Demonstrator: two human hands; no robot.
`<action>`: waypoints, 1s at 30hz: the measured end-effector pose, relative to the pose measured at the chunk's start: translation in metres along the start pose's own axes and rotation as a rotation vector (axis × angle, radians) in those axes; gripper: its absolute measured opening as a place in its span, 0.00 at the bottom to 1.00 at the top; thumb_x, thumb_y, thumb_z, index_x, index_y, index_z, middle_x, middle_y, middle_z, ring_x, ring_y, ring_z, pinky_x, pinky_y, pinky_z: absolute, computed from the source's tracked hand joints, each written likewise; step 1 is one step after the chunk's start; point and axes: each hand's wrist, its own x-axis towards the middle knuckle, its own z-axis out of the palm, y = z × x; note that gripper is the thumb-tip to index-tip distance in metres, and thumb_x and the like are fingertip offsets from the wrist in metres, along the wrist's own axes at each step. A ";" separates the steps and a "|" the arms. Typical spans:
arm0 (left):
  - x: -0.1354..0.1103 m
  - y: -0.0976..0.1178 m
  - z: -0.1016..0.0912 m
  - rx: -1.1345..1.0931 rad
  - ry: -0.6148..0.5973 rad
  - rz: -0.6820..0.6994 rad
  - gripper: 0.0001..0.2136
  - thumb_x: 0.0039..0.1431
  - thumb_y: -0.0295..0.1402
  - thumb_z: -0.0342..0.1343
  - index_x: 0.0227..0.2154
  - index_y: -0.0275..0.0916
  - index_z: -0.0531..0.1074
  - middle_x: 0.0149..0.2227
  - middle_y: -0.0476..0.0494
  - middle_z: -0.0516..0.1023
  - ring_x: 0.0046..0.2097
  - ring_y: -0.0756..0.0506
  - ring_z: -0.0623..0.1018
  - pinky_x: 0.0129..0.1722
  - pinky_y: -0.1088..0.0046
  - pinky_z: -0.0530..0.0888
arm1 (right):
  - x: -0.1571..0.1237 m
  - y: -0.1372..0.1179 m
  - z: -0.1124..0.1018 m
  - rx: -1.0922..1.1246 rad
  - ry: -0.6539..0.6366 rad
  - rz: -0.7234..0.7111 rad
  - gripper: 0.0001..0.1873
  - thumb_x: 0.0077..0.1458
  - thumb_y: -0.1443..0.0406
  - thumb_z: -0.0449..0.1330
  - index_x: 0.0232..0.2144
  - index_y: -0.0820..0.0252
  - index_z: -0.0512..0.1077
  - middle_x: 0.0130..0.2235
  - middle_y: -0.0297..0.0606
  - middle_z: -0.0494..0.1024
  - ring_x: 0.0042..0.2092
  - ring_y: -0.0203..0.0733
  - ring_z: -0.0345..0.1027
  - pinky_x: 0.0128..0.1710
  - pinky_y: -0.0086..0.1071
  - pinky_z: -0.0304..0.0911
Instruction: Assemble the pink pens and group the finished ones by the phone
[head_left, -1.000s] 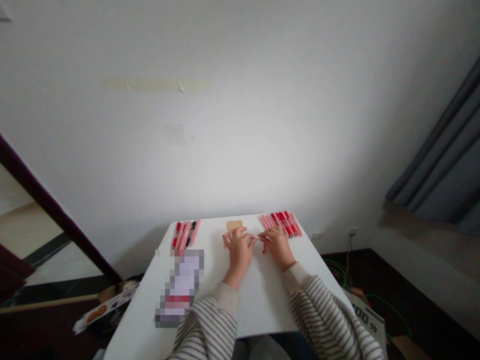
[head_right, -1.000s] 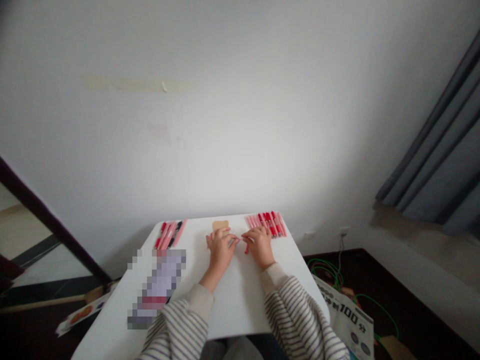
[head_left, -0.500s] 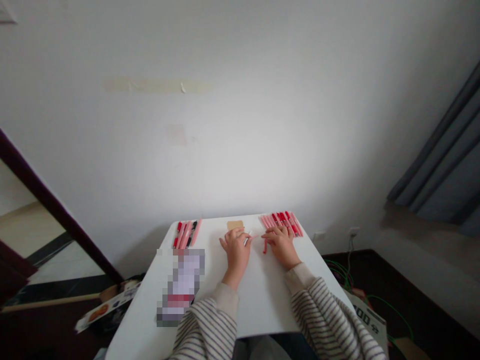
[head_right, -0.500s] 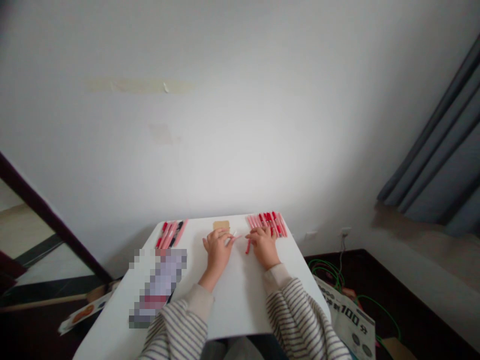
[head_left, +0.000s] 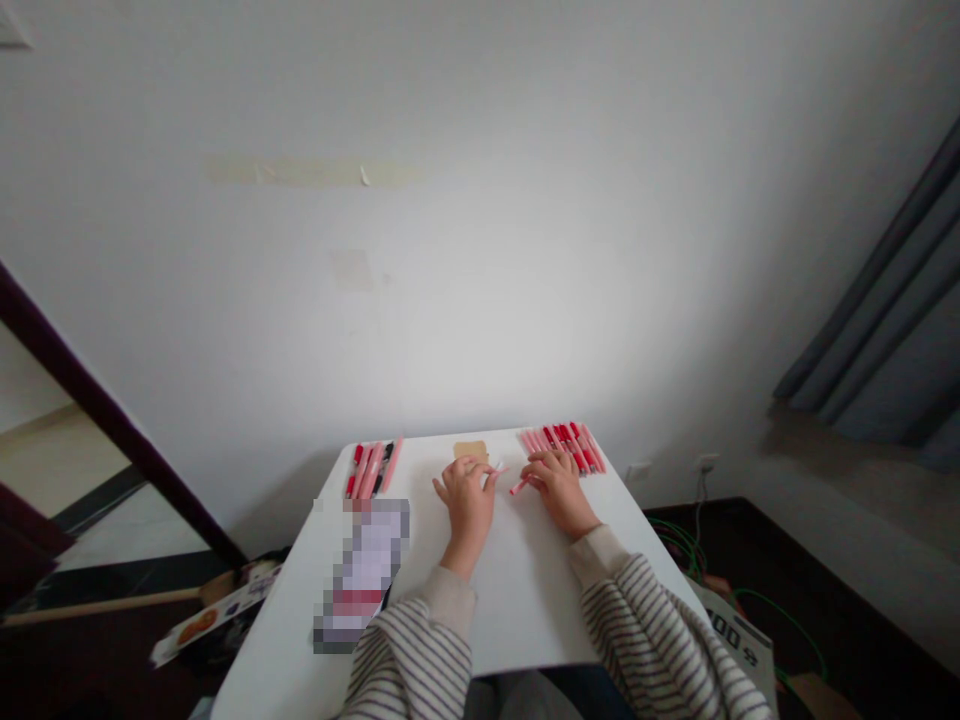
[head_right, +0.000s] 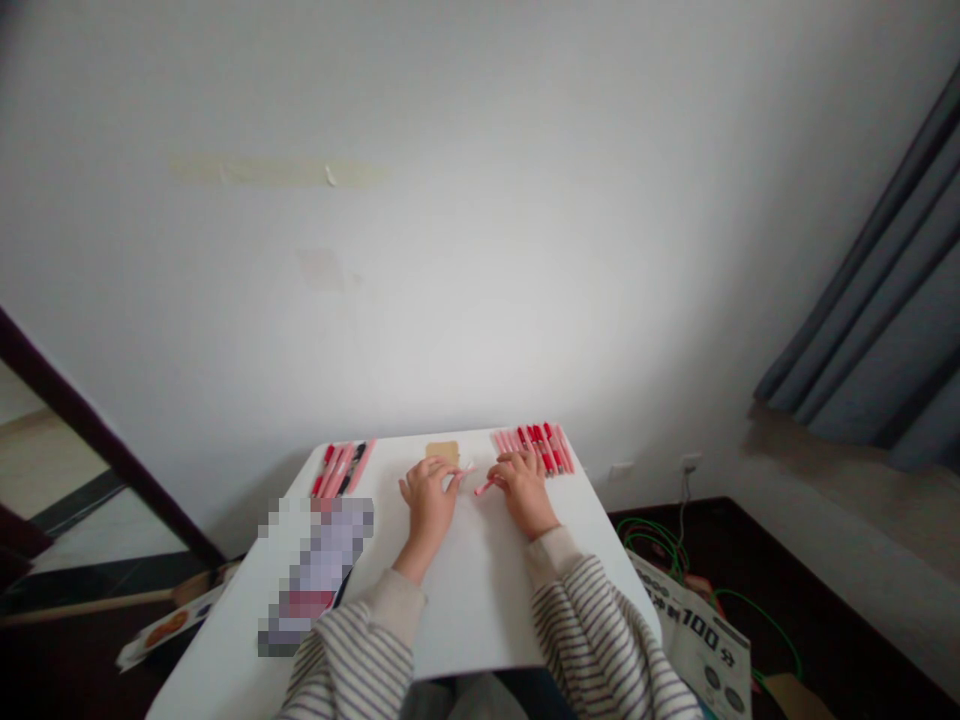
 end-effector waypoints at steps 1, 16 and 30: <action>0.000 0.000 0.000 -0.002 0.003 -0.003 0.05 0.55 0.36 0.58 0.33 0.47 0.78 0.50 0.45 0.73 0.56 0.40 0.66 0.60 0.40 0.53 | 0.001 0.001 0.000 0.011 0.012 0.007 0.07 0.59 0.63 0.57 0.37 0.50 0.76 0.45 0.37 0.75 0.51 0.49 0.58 0.53 0.45 0.50; 0.000 0.002 -0.003 -0.002 0.016 0.034 0.05 0.54 0.36 0.59 0.33 0.47 0.78 0.50 0.44 0.73 0.55 0.40 0.67 0.60 0.42 0.54 | 0.001 -0.004 -0.003 -0.054 0.109 0.079 0.08 0.61 0.62 0.55 0.39 0.50 0.75 0.40 0.37 0.76 0.47 0.47 0.60 0.51 0.44 0.50; -0.001 0.006 -0.006 -0.074 0.002 0.054 0.02 0.53 0.34 0.60 0.29 0.47 0.78 0.49 0.47 0.74 0.55 0.41 0.67 0.61 0.48 0.54 | 0.001 -0.007 -0.001 0.039 0.035 0.005 0.09 0.61 0.62 0.57 0.40 0.49 0.77 0.38 0.35 0.78 0.46 0.44 0.62 0.52 0.42 0.50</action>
